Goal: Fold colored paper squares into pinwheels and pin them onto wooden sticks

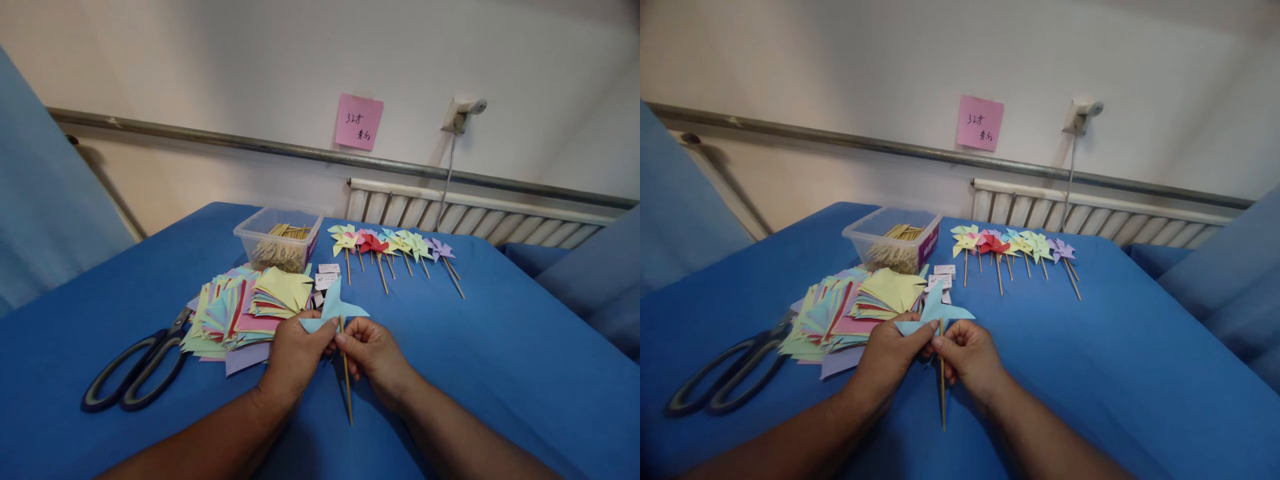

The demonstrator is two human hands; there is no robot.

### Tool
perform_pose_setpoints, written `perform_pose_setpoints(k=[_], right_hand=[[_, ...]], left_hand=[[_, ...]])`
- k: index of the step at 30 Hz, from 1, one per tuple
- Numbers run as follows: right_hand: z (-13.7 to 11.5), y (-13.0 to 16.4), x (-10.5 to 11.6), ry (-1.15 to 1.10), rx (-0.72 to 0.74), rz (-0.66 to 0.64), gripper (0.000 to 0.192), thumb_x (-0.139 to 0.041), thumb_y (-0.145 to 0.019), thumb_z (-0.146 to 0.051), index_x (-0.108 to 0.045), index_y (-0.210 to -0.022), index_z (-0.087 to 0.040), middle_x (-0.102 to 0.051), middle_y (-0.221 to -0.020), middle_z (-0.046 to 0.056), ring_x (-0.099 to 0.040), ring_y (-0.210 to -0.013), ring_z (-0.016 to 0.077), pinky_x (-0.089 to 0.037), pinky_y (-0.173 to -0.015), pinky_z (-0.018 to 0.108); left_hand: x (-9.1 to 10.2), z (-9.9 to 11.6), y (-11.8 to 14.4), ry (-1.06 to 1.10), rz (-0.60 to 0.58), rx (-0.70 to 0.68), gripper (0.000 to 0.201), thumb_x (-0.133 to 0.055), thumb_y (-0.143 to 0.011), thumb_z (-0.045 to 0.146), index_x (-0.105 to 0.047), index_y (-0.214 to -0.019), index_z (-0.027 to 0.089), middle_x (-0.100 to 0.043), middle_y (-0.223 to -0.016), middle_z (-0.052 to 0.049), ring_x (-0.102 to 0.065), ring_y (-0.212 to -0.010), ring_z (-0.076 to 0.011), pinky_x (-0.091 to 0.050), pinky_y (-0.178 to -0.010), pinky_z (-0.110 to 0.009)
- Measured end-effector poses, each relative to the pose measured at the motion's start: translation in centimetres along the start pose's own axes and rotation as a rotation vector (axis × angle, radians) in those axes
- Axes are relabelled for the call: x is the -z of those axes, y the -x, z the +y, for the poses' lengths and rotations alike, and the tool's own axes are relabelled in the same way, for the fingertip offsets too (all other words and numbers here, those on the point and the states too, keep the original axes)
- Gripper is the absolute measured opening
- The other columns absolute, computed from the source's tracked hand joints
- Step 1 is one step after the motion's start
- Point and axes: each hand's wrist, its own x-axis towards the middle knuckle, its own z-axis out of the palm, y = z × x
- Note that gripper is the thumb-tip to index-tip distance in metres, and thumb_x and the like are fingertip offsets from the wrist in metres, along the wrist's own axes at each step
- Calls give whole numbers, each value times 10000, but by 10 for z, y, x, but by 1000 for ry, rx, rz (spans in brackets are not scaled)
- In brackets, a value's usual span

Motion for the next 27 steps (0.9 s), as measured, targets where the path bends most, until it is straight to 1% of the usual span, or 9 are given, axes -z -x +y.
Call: perform_pose_setpoints(k=[4, 8, 13, 17, 21, 24, 27], right_hand=[[-1, 0, -1, -26, 2, -7, 329, -691, -689, -426, -492, -630, -170, -519, -403, -70, -383, -306, 41, -289, -330, 151], [0, -2, 1, -46, -3, -24, 331, -696, -686, -431, -506, -624, -167, -513, -396, -70, -382, -302, 42, -278, -330, 155], [1, -2, 3, -66, 10, -23, 328, -706, -681, -417, -502, -617, -167, -511, -397, -68, -379, -303, 42, -269, -331, 161], [0, -2, 3, -58, 7, -14, 342, -705, -676, -426, -487, -604, -173, -487, -367, -75, -368, -301, 44, -257, -338, 166], [-2, -3, 3, -1, 38, 65, 364, -709, -657, -452, -490, -590, -170, -474, -349, -76, -355, -294, 42, -234, -341, 169], [-5, -4, 1, 59, 66, 155, 379, -711, -635, -475, -499, -579, -167, -455, -342, -81, -347, -295, 43, -225, -341, 174], [-9, -3, -1, 116, 84, 202, 377, -700, -639, -483, -509, -580, -163, -443, -354, -83, -350, -310, 48, -228, -346, 179]], left_hand=[[1, -2, 0, -39, 2, -27, 241, -641, -692, 378, -587, -601, 162, -560, -478, 34, -510, -456, -113, -386, -451, -202], [1, -1, 0, -23, -12, -35, 228, -630, -700, 368, -594, -614, 159, -552, -491, 37, -501, -470, -109, -374, -450, -198], [1, -1, 1, 46, -77, -32, 193, -605, -716, 303, -568, -590, 162, -524, -496, 53, -481, -483, -98, -372, -470, -192], [2, 0, 1, 78, -100, -58, 128, -610, -707, 277, -612, -652, 161, -574, -569, 36, -520, -547, -115, -409, -533, -207], [2, 2, 2, 132, -164, -95, 124, -607, -710, 280, -652, -725, 165, -646, -673, 0, -578, -661, -159, -447, -630, -244], [3, 3, 3, 126, -146, -108, 134, -614, -705, 281, -677, -739, 168, -675, -728, -16, -591, -721, -180, -454, -677, -260], [4, 2, 4, 103, -147, -126, 157, -614, -712, 279, -698, -799, 179, -681, -758, -16, -593, -764, -189, -449, -707, -264]])
